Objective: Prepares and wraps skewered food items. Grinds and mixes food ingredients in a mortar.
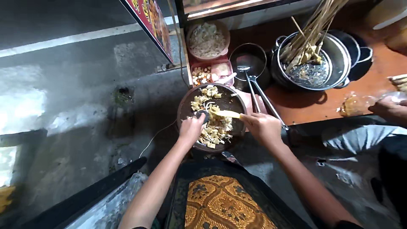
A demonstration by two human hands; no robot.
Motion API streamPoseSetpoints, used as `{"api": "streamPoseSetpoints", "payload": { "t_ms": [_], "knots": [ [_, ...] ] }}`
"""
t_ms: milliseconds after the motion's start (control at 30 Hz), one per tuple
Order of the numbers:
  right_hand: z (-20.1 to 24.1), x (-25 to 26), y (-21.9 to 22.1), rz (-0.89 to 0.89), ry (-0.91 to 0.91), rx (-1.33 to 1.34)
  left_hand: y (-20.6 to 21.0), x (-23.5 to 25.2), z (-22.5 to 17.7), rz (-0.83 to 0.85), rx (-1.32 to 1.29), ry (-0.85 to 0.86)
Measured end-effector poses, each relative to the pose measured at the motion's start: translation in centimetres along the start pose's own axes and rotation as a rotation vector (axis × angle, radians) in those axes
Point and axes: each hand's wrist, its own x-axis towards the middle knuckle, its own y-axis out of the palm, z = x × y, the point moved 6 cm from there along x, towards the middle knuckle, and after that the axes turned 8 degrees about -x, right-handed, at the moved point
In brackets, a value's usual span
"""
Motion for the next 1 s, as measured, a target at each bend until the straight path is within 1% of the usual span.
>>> {"api": "streamPoseSetpoints", "payload": {
  "t_ms": [33,100,133,200,267,333,367,400,467,533,567,667,700,733,800,867,900,967,1000],
  "knots": [
    [0.5,-0.1,-0.3,0.127,0.104,-0.01,-0.3,0.0,0.1,0.007,-0.018,-0.013],
    [1.3,0.2,0.7,0.391,0.308,-0.01,-1.2,-0.4,1.3,-0.026,-0.142,-0.075],
    [1.6,0.5,1.7,0.475,0.357,0.004,-1.6,-0.8,2.0,-0.06,-0.213,-0.104],
    [1.9,1.4,3.5,0.545,0.375,0.027,-2.5,-2.0,3.0,-0.151,-0.343,-0.144],
    [2.1,1.9,3.8,0.545,0.347,0.026,-2.8,-3.6,3.6,-0.241,-0.488,-0.17],
    [1.9,2.4,1.7,0.524,0.338,-0.001,-2.4,-4.4,3.6,-0.269,-0.612,-0.191],
    [1.6,2.7,0.2,0.489,0.339,-0.016,-1.8,-4.3,3.2,-0.247,-0.63,-0.2],
    [1.2,2.9,-1.2,0.431,0.342,-0.032,-0.9,-4.1,2.4,-0.2,-0.6,-0.21],
    [0.5,3.5,-2.7,0.298,0.331,-0.068,1.1,-3.6,0.3,-0.079,-0.391,-0.208],
    [-0.2,5.2,-2.3,0.243,0.27,-0.077,2.3,-3.2,-1.6,-0.046,-0.187,-0.153],
    [-0.8,6.2,-1.6,0.244,0.22,-0.076,2.3,-3.2,-2.0,-0.04,-0.138,-0.138],
    [-3.0,9.7,0.8,0.175,-0.042,-0.068,1.1,-4.2,-1.5,-0.036,-0.2,-0.167],
    [-3.5,10.9,1.6,0.171,-0.12,-0.063,0.6,-4.9,-1.1,-0.058,-0.243,-0.186],
    [-3.6,12.1,2.5,0.205,-0.177,-0.069,0.1,-5.7,-0.6,-0.089,-0.275,-0.207],
    [-2.1,13.3,4.3,0.315,-0.252,-0.063,-0.6,-7.4,0.4,-0.192,-0.324,-0.244],
    [0.8,13.1,5.9,0.445,-0.333,-0.053,-1.2,-8.6,1.3,-0.269,-0.337,-0.289],
    [1.9,12.8,6.5,0.476,-0.373,-0.022,-1.4,-8.8,1.6,-0.288,-0.34,-0.314],
    [2.8,12.0,7.1,0.445,-0.422,0.1,-1.6,-8.8,2.1,-0.28,-0.358,-0.349],
    [2.6,11.4,7.1,0.382,-0.425,0.174,-1.7,-8.7,2.2,-0.259,-0.363,-0.351]
  ]
}}
